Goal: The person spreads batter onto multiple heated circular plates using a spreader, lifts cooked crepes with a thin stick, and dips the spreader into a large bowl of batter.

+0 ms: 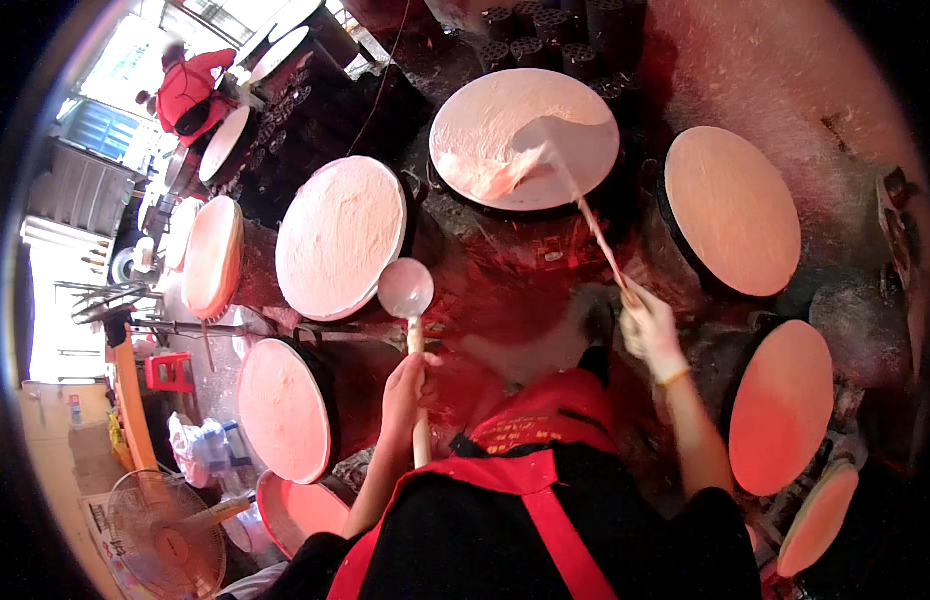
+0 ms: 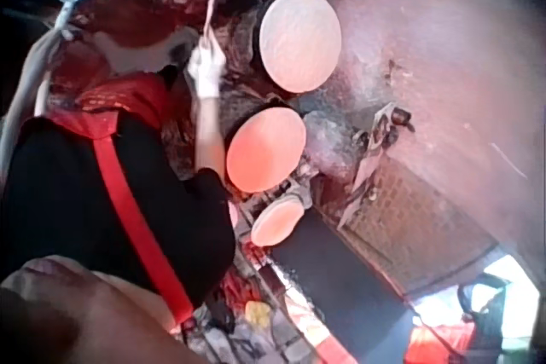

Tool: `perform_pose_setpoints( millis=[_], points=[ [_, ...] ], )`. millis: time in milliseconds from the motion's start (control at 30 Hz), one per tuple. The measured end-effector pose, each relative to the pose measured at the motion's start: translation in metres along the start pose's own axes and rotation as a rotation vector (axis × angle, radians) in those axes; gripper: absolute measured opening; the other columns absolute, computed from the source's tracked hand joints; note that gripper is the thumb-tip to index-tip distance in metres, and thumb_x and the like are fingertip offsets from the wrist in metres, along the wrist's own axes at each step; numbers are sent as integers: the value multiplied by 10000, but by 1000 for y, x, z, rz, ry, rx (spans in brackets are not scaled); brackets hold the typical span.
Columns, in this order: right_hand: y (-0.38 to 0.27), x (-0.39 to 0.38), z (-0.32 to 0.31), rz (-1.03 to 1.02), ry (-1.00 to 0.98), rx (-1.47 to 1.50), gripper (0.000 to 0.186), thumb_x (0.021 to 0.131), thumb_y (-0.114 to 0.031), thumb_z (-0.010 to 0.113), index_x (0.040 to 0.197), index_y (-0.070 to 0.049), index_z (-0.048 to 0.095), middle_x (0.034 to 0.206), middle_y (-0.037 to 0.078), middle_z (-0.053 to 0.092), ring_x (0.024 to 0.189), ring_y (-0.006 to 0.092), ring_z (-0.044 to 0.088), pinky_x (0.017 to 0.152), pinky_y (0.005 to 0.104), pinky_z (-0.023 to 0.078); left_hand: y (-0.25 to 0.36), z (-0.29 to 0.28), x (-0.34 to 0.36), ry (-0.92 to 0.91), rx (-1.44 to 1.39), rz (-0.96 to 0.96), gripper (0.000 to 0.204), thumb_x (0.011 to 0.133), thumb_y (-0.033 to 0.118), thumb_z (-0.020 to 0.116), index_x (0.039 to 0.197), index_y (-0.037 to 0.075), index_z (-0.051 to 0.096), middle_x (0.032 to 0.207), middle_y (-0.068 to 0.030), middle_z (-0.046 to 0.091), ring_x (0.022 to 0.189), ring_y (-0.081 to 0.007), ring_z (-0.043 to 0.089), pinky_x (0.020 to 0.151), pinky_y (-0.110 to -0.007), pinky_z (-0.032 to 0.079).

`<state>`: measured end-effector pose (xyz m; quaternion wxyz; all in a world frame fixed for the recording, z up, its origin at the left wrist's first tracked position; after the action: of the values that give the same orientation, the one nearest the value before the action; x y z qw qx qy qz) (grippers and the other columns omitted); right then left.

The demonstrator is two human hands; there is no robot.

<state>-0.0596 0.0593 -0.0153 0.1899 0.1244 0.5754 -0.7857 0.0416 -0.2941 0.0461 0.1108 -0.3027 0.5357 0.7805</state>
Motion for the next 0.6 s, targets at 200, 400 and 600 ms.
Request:
perform_pose_setpoints(
  millis=[200,400,600],
  points=[
    [36,130,226,-104,-52,173,383,954,-382,511,1251,-140,510,551,-55,387,369,46,347,322,214,267,-27,-62,-63,174,-166,27,534,986,500,349,929,37,609,653,21,395,523,-57,345,441,-188,275],
    [82,274,300,-260,322,15,333,979,-376,415,1198,-144,511,587,13,466,384,130,433,325,290,369,-46,-97,-101,226,-147,109,272,988,292,470,947,52,590,702,36,471,521,-35,352,419,-166,256],
    [94,133,274,-15,227,315,393,981,-381,439,1344,-230,451,623,-20,442,383,68,363,320,256,308,-58,-109,-100,239,-196,142,217,992,230,463,955,58,590,728,34,494,524,-24,358,408,-167,261]
  ],
)
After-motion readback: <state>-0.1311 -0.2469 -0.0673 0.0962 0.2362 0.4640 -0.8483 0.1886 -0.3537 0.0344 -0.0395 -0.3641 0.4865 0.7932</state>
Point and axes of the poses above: each hand's wrist, its own x-axis towards the middle knuckle, its own z-axis out of the palm, y = z × x, the point moved 3 cm from there along x, towards the middle knuckle
